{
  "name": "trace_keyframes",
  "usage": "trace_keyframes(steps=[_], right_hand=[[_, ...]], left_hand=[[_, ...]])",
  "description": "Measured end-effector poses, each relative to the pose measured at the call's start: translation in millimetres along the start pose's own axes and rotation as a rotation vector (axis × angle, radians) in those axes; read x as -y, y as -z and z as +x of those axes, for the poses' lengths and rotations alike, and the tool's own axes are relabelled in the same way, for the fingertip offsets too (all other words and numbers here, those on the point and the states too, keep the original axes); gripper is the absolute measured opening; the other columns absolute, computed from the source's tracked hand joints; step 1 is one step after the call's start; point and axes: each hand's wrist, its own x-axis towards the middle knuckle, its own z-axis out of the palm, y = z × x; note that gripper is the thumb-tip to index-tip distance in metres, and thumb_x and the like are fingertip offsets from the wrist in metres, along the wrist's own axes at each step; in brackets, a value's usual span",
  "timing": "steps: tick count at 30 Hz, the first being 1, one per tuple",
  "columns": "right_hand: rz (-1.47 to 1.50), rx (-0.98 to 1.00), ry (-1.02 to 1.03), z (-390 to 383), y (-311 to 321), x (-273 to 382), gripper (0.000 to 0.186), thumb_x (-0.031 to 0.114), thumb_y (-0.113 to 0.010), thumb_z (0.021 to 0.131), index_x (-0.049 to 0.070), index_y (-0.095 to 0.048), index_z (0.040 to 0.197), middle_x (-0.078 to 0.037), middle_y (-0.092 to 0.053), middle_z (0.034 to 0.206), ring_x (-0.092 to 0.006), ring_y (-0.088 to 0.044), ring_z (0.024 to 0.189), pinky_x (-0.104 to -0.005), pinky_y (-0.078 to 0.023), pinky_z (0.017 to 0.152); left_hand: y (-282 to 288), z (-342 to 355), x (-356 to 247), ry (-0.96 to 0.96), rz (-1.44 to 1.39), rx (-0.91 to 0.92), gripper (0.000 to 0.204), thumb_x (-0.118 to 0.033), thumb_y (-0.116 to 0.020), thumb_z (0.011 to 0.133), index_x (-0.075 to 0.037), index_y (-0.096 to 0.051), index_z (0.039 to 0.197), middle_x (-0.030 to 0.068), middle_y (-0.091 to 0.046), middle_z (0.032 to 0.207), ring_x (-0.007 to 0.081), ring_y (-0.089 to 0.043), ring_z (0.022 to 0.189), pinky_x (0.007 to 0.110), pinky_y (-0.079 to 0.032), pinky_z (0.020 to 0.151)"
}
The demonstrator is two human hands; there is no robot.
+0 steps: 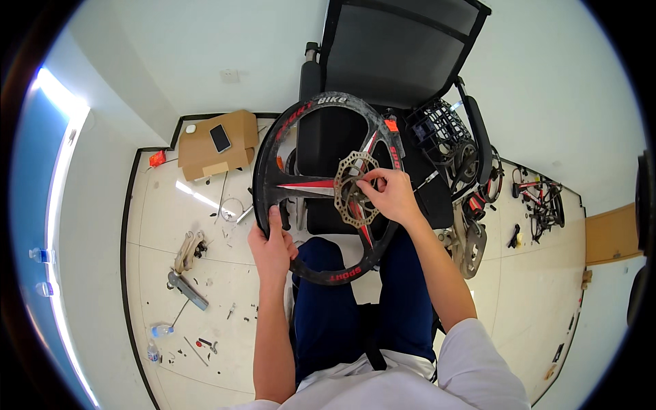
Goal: The person is seated and working on a bicycle wheel mounted on a stand. They use a screwdriver to adjust the hub and cassette area, repeatedly spinning the wheel to check alignment and function.
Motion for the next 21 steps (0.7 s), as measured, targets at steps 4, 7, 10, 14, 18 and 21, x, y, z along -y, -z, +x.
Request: trace_keyframes(steps=[4,7,10,14,18,21], right_hand=[[-0.001,-0.011,0.046,2.6,-5.6,-5.8,0.015,0.013,-0.076,0.078,0.001,-0.069,0.080,0.001,-0.039,0.049,-0.0087,-0.034,0.045,-0.0286,-0.029,0.045],[-0.019,0.007,0.055,4.2,-4.7,-3.2,0.013,0.013,-0.074,0.077,0.001,-0.069,0.080,-0.001,-0.042,0.050,-0.0122,-0.039,0.046,-0.0304,-0.032,0.046],[-0.048,0.046,0.079,7.2,-0.7,2.4,0.013,0.014,-0.072,0.077,0.002,-0.068,0.080,-0.005,-0.048,0.052,-0.0183,-0.049,0.047,-0.0334,-0.039,0.048],[-0.031,0.109,0.128,11.5,5.3,-1.4,0.011,0.011,-0.072,0.076,0.004,-0.068,0.084,-0.004,-0.045,0.052,-0.0162,-0.044,0.045,-0.0322,-0.036,0.047],[0.083,0.076,0.147,6.8,13.1,-0.2,0.011,0.010,-0.073,0.079,0.004,-0.066,0.087,0.002,-0.039,0.052,-0.0090,-0.034,0.045,-0.0284,-0.030,0.046],[0.541,-0.140,-0.116,-12.5,25.3,-9.6,0.008,0.009,-0.069,0.088,0.005,-0.061,0.086,0.010,-0.037,0.057,-0.0005,-0.030,0.048,-0.0210,-0.022,0.044]], left_hand=[[0.2,-0.7,0.4,0.010,0.015,-0.008,0.040,-0.037,-0.056,0.099,-0.009,-0.039,0.077,-0.0027,-0.033,0.050,0.0067,-0.031,0.039,0.026,-0.025,0.037],[-0.2,0.5,0.9,0.005,0.022,-0.007,0.040,-0.037,-0.056,0.099,-0.010,-0.039,0.076,-0.0023,-0.033,0.050,0.0068,-0.031,0.039,0.026,-0.026,0.037],[1.1,0.7,1.1,0.004,0.021,-0.003,0.040,-0.037,-0.056,0.099,-0.009,-0.039,0.076,-0.0023,-0.033,0.050,0.0068,-0.031,0.039,0.026,-0.026,0.037],[-0.8,0.8,-0.1,0.020,0.013,-0.017,0.039,-0.036,-0.057,0.099,-0.009,-0.039,0.076,-0.0023,-0.033,0.050,0.0070,-0.031,0.039,0.026,-0.026,0.037],[-1.9,1.4,1.1,0.015,0.004,-0.011,0.040,-0.036,-0.057,0.099,-0.010,-0.039,0.076,-0.0022,-0.033,0.050,0.0071,-0.030,0.039,0.026,-0.025,0.037],[-0.9,0.8,1.9,0.018,0.001,-0.006,0.039,-0.035,-0.058,0.099,-0.009,-0.040,0.077,-0.0016,-0.034,0.051,0.0079,-0.032,0.039,0.026,-0.027,0.037]])
